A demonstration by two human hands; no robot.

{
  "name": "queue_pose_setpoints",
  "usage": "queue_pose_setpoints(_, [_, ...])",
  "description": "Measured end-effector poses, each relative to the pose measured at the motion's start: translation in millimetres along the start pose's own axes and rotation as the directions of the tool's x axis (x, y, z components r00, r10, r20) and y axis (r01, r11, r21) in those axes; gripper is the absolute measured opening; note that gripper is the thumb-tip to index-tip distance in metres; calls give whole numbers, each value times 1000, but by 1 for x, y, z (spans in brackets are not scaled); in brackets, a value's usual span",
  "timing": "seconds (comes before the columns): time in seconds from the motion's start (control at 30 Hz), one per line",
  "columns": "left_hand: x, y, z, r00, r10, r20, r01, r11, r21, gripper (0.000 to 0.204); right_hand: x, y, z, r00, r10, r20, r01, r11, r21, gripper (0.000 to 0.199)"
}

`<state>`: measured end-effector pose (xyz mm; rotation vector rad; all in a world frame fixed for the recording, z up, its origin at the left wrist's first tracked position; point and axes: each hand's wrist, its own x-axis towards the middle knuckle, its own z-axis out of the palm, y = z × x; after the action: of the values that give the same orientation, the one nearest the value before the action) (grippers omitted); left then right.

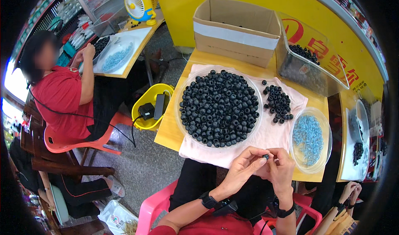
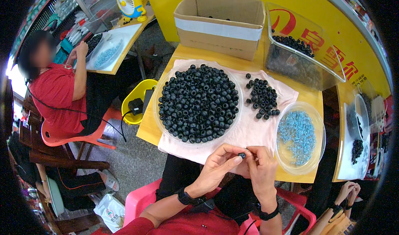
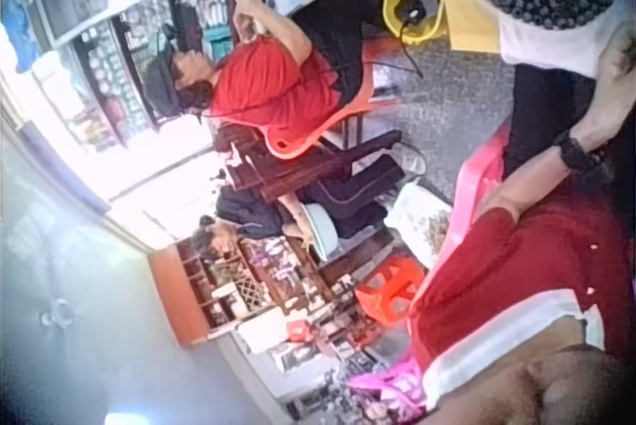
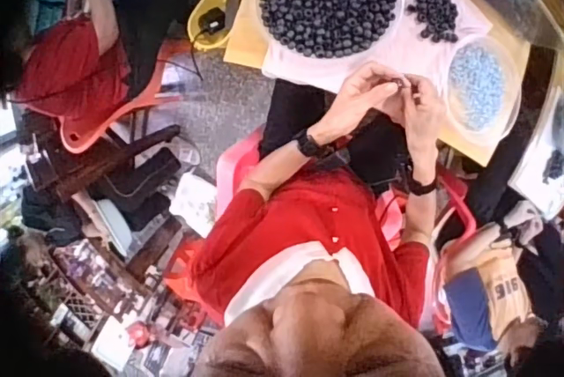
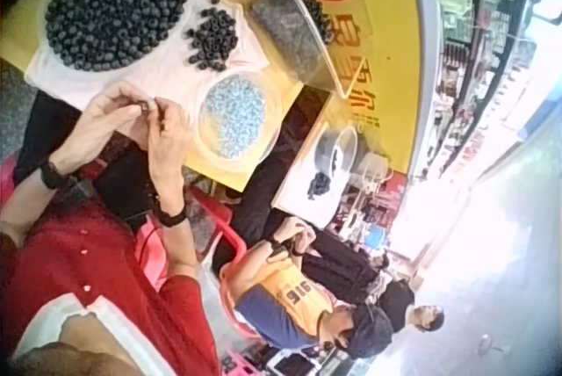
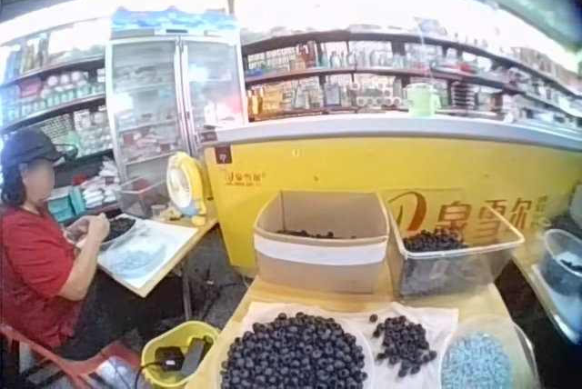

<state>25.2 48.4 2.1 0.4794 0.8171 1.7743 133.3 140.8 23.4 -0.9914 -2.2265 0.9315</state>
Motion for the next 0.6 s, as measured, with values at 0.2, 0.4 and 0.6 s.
queue_pose_setpoints(0.2, [6, -4, 0, 999, -44, 24, 44, 999, -26, 18, 0, 8, 4, 1000, -21, 15, 23, 993, -118, 24])
queue_pose_setpoints(0.4, [8, -4, -2, 999, -30, 26, 30, 999, 17, 19, 3, 14, 10, 996, -83, -29, 75, 976, -207, 27])
queue_pose_setpoints(0.6, [5, 0, -6, 1000, -2, -29, 4, 999, 54, 19, 11, 7, 11, 992, 117, 45, -115, 992, -57, 24])
